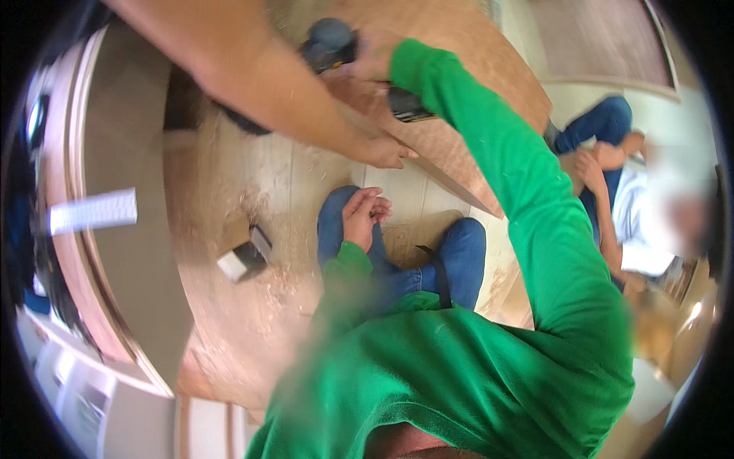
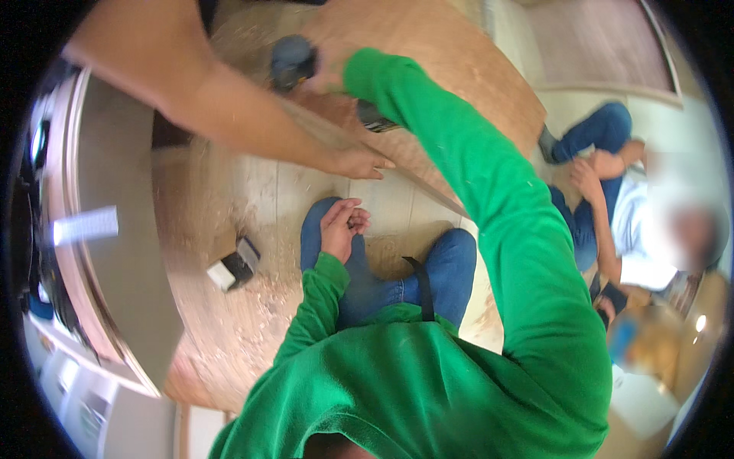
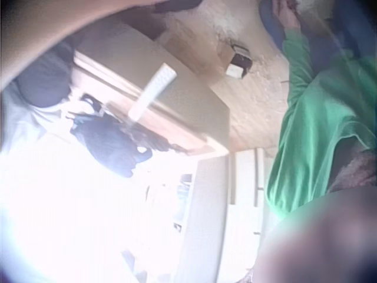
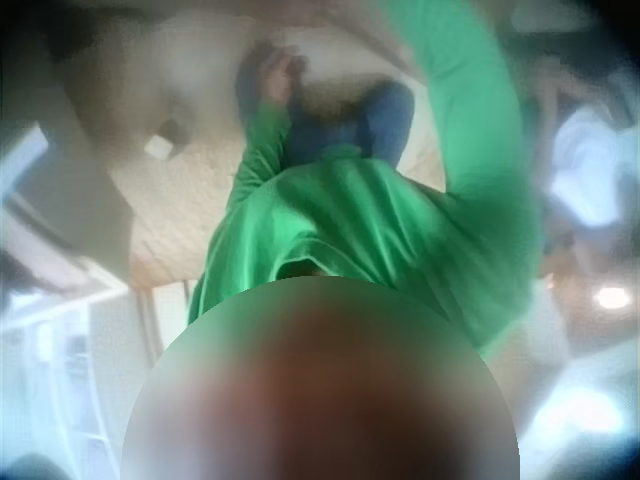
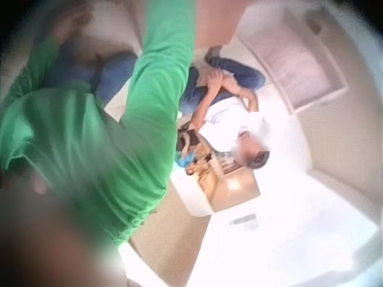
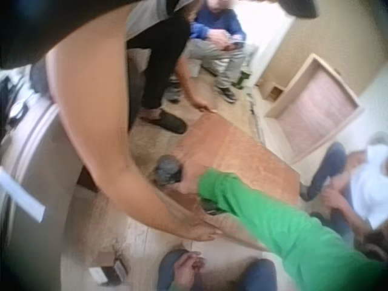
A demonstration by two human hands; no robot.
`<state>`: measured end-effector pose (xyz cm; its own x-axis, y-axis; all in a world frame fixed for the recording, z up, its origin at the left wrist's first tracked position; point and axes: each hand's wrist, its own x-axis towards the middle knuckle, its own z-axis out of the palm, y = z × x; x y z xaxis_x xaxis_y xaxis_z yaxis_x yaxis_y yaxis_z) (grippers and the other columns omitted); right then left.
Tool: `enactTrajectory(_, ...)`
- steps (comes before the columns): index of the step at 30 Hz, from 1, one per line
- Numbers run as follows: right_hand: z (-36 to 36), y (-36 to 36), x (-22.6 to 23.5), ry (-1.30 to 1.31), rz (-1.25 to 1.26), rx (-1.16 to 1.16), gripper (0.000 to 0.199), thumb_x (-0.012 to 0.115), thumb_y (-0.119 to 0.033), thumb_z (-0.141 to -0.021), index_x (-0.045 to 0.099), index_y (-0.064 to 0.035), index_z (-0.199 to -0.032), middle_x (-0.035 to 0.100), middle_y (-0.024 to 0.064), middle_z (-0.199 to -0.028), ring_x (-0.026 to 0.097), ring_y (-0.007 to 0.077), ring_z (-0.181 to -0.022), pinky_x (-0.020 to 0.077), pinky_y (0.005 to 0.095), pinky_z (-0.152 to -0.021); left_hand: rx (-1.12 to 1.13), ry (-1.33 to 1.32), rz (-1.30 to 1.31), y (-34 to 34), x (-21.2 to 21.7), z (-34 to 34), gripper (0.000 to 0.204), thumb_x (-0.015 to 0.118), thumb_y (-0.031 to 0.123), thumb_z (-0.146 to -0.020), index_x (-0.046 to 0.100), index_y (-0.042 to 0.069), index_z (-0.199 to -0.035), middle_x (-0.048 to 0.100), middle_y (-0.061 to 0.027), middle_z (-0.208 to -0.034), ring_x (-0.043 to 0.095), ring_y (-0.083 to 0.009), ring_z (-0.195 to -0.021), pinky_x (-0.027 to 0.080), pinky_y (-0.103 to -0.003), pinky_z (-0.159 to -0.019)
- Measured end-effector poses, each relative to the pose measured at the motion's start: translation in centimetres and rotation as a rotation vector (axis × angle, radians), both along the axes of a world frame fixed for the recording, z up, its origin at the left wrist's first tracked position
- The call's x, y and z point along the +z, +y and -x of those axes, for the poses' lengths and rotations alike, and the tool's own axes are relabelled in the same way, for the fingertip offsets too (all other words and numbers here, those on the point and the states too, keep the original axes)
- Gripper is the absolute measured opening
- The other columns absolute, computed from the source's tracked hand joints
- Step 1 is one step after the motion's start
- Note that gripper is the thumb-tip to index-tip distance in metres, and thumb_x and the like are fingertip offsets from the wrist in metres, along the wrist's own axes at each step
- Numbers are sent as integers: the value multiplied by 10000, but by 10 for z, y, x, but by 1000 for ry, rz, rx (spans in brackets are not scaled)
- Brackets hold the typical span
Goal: The person uses a cordless drill to fasten a wooden panel to a cabinet frame while kneeling on the floor. They align the panel, drive screws, and flip the panel to attach it to the frame with assistance from others.
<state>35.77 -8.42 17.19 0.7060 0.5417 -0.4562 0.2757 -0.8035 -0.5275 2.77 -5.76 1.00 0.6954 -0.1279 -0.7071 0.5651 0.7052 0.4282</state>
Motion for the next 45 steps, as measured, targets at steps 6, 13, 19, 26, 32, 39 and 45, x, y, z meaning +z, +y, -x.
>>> enactTrajectory(6,0,6,-17,109,57,-88,368,799,-363,-827,731,-2,-837,646,124,-582,627,215,-487,518,388,-515,53,-6,58,-1,-6,7,199,569,148,-1032,660,13,-1148,712,-106,-893,668,-161,-731,497,-281,-636)
enactTrajectory(13,5,16,-6,63,120,-110,449,797,-329,-875,619,4,-632,588,99,-509,577,191,-421,459,367,-434,77,11,109,-1,-12,7,210,570,171,-1044,660,9,-1142,711,-108,-882,673,-162,-706,490,-283,-602)
enactTrajectory(19,2,22,-3,86,151,-101,431,793,-369,-881,654,11,-733,583,90,-508,576,192,-420,465,368,-444,90,6,132,2,-13,7,226,562,202,-1062,662,10,-1126,709,-108,-872,670,-163,-695,485,-281,-600)
enactTrajectory(26,7,24,-3,-29,254,-12,434,742,-453,-901,714,-25,-832,615,73,-529,601,200,-450,497,372,-487,108,-9,148,2,-15,8,216,555,195,-1060,665,18,-1113,707,-108,-863,659,-159,-681,479,-280,-594)
enactTrajectory(32,7,28,-7,-68,384,33,302,767,-318,-927,685,-37,-1003,594,43,-570,550,146,-432,434,342,-438,121,-9,164,2,-16,8,208,561,192,-1057,667,20,-1107,703,-105,-855,651,-155,-671,474,-271,-587)
enactTrajectory(39,6,28,-6,31,245,-69,456,739,-438,-912,695,-12,-757,610,81,-521,597,193,-452,506,378,-498,109,-18,160,2,-18,10,202,567,188,-1050,676,24,-1094,704,-98,-854,649,-150,-667,472,-271,-586)
enactTrajectory(45,4,41,5,64,324,-95,275,777,-258,-915,650,-16,-942,598,70,-662,538,150,-438,410,338,-410,115,-11,161,0,-23,10,187,564,164,-1039,681,29,-1094,706,-91,-852,648,-146,-664,473,-272,-584)
